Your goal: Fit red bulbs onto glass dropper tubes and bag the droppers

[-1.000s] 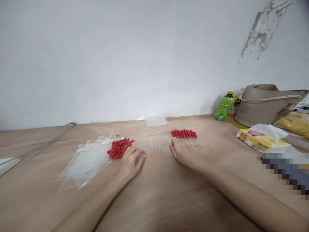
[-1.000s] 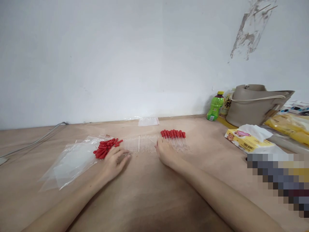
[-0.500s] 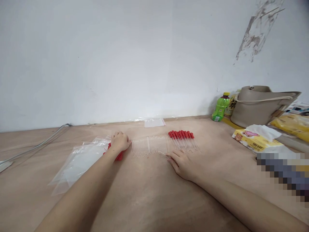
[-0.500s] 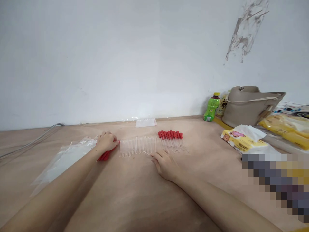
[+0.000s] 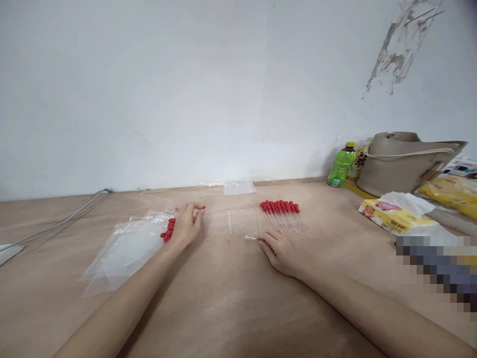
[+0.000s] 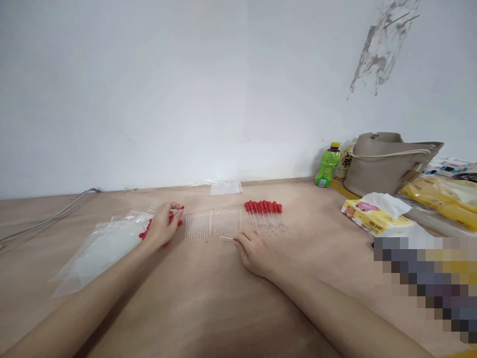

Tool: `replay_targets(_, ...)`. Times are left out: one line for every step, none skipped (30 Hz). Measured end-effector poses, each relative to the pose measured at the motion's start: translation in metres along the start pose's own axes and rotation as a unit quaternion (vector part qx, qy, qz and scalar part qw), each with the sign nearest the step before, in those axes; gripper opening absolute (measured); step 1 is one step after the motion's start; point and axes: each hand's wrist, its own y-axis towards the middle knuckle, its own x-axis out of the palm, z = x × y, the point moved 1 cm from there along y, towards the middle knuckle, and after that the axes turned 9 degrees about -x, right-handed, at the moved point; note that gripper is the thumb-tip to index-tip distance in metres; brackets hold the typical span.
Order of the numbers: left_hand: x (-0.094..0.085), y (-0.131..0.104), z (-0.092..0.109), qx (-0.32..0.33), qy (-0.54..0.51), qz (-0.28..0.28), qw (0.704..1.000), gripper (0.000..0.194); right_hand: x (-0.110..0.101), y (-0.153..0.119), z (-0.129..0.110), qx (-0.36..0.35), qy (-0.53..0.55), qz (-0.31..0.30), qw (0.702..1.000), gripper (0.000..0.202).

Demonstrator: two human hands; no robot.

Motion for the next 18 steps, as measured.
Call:
replay_targets(0.0, -0.015, 0.006, 0.041, -0.08, -0.011, 0.996, 0.019, 0.0, 0.0, -0.001, 0.0, 0.003, 0.006, 1.0, 0.02)
replay_targets(0.001, -0.03, 0.011, 0.074, -0.144, -0.039, 0.986, 0.017, 0.0, 0.0, -0.002, -0.001, 0.007, 0.011, 1.0, 0.02)
replay_targets(0.002, -0.045, 0.016, 0.089, -0.184, -0.068, 0.977, 0.016, 0.0, 0.0, -0.003, -0.003, 0.013, 0.014, 1.0, 0.021)
replay_targets(0.005, -0.058, 0.02, 0.097, -0.206, -0.102, 0.968, 0.015, 0.0, 0.0, -0.005, -0.008, 0.021, 0.013, 1.0, 0.021)
replay_targets(0.008, -0.069, 0.023, 0.096, -0.236, -0.133, 0.958, 0.014, 0.0, 0.001, -0.007, -0.014, 0.031, 0.012, 0.999, 0.022)
replay_targets(0.011, -0.077, 0.025, 0.087, -0.269, -0.162, 0.945, 0.014, 0.0, 0.001, -0.008, -0.02, 0.042, 0.01, 0.999, 0.022)
replay_targets(0.013, -0.083, 0.026, 0.079, -0.292, -0.186, 0.935, 0.016, 0.001, 0.002, -0.01, -0.024, 0.053, 0.009, 0.998, 0.023)
replay_targets(0.015, -0.086, 0.027, 0.074, -0.305, -0.201, 0.928, 0.018, 0.001, 0.002, -0.012, -0.028, 0.061, 0.009, 0.998, 0.023)
replay_targets(0.017, -0.086, 0.028, 0.072, -0.308, -0.21, 0.925, 0.019, 0.002, 0.003, -0.013, -0.032, 0.067, 0.007, 0.997, 0.023)
replay_targets(0.017, -0.086, 0.028, 0.076, -0.303, -0.213, 0.926, 0.019, 0.003, 0.003, -0.014, -0.034, 0.069, 0.005, 0.997, 0.023)
replay_targets(0.017, -0.084, 0.028, 0.083, -0.296, -0.212, 0.928, 0.018, 0.004, 0.004, -0.015, -0.037, 0.07, 0.002, 0.997, 0.022)
replay_targets(0.016, -0.083, 0.029, 0.09, -0.29, -0.209, 0.93, 0.016, 0.004, 0.004, -0.016, -0.041, 0.069, -0.002, 0.997, 0.022)
replay_targets(0.015, -0.082, 0.03, 0.095, -0.287, -0.205, 0.931, 0.016, 0.005, 0.005, -0.016, -0.044, 0.069, -0.006, 0.997, 0.022)
replay_targets(0.014, -0.081, 0.031, 0.098, -0.287, -0.202, 0.931, 0.016, 0.005, 0.005, -0.016, -0.047, 0.069, -0.008, 0.996, 0.022)
replay_targets(0.012, -0.081, 0.032, 0.098, -0.288, -0.2, 0.931, 0.016, 0.006, 0.005, -0.016, -0.048, 0.07, -0.009, 0.996, 0.022)
replay_targets(0.011, -0.081, 0.033, 0.096, -0.29, -0.201, 0.931, 0.016, 0.006, 0.005, -0.017, -0.049, 0.07, -0.009, 0.996, 0.022)
replay_targets(0.01, -0.082, 0.034, 0.095, -0.292, -0.205, 0.929, 0.017, 0.006, 0.005, -0.017, -0.05, 0.071, -0.011, 0.996, 0.022)
replay_targets(0.01, -0.083, 0.035, 0.095, -0.295, -0.212, 0.927, 0.017, 0.006, 0.005, -0.017, -0.049, 0.072, -0.013, 0.996, 0.022)
